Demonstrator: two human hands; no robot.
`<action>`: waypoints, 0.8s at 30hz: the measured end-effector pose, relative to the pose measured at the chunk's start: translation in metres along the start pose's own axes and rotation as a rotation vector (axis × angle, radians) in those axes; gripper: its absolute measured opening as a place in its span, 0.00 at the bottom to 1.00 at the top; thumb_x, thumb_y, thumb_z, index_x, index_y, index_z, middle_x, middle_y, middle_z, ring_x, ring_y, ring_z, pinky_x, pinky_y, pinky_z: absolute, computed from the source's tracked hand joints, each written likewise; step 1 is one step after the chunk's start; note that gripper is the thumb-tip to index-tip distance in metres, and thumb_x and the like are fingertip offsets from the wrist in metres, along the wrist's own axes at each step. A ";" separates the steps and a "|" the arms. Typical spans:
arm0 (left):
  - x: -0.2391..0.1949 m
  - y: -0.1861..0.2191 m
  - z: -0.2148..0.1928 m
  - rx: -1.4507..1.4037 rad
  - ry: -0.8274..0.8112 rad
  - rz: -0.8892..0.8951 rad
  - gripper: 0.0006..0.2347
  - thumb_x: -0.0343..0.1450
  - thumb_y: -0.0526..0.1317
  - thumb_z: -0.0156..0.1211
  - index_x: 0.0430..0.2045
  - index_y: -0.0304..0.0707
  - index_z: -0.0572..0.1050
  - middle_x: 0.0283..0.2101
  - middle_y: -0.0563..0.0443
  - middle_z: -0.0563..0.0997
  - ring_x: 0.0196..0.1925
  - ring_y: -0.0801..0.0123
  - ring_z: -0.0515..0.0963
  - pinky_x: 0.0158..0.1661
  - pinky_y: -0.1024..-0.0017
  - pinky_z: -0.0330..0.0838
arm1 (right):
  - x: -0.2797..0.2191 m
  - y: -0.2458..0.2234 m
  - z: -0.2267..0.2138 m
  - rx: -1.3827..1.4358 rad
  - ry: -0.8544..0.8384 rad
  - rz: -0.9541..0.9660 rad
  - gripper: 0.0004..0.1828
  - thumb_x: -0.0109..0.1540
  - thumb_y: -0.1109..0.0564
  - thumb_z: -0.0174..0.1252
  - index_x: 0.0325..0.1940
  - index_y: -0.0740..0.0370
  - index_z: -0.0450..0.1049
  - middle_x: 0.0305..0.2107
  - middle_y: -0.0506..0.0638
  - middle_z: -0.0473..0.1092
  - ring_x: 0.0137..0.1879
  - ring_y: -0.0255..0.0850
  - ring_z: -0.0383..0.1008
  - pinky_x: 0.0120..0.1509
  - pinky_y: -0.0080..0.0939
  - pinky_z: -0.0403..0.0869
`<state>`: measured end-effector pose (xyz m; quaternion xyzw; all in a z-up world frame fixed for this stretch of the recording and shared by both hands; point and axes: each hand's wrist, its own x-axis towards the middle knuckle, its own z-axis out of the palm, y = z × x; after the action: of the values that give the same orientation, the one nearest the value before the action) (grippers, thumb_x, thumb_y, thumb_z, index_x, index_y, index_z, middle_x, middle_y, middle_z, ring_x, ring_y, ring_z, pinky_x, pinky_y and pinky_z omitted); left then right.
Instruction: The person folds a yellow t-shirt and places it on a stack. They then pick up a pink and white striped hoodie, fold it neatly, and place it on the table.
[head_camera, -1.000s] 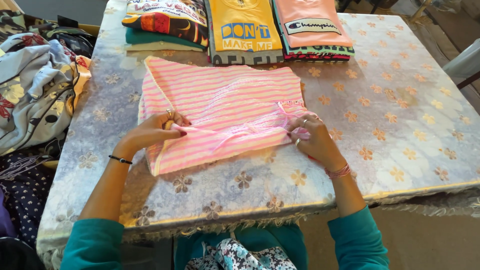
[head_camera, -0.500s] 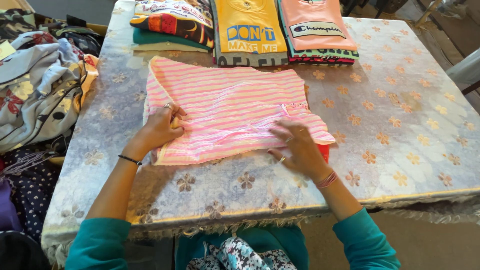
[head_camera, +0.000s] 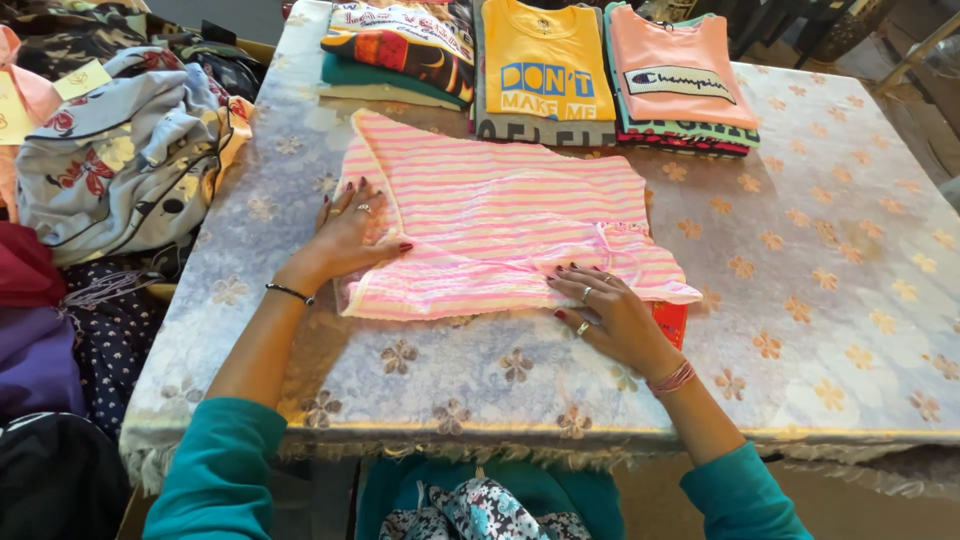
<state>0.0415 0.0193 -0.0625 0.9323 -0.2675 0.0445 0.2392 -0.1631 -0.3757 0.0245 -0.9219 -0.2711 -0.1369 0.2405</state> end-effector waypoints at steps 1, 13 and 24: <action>0.007 -0.006 0.002 0.004 0.001 0.001 0.43 0.63 0.66 0.67 0.65 0.32 0.62 0.73 0.28 0.50 0.75 0.40 0.44 0.68 0.48 0.38 | 0.001 -0.001 -0.002 0.001 0.004 -0.002 0.23 0.61 0.56 0.63 0.61 0.60 0.75 0.60 0.56 0.72 0.70 0.52 0.68 0.72 0.51 0.66; 0.102 -0.055 0.000 -0.232 0.403 -0.079 0.06 0.68 0.27 0.64 0.37 0.31 0.78 0.48 0.35 0.77 0.47 0.51 0.81 0.49 0.66 0.78 | 0.066 0.112 -0.017 0.062 0.251 0.254 0.05 0.65 0.57 0.65 0.40 0.62 0.79 0.25 0.52 0.76 0.28 0.37 0.76 0.33 0.37 0.74; 0.176 -0.123 -0.019 -0.199 0.026 -0.293 0.39 0.52 0.37 0.84 0.59 0.30 0.68 0.53 0.37 0.73 0.50 0.53 0.78 0.50 0.62 0.75 | 0.120 0.204 -0.022 -0.266 0.102 0.259 0.15 0.57 0.57 0.66 0.47 0.62 0.78 0.44 0.58 0.75 0.53 0.56 0.73 0.55 0.54 0.72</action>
<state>0.2566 0.0352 -0.0609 0.9324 -0.1285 -0.0055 0.3378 0.0478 -0.4850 0.0136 -0.9646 -0.1169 -0.1862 0.1454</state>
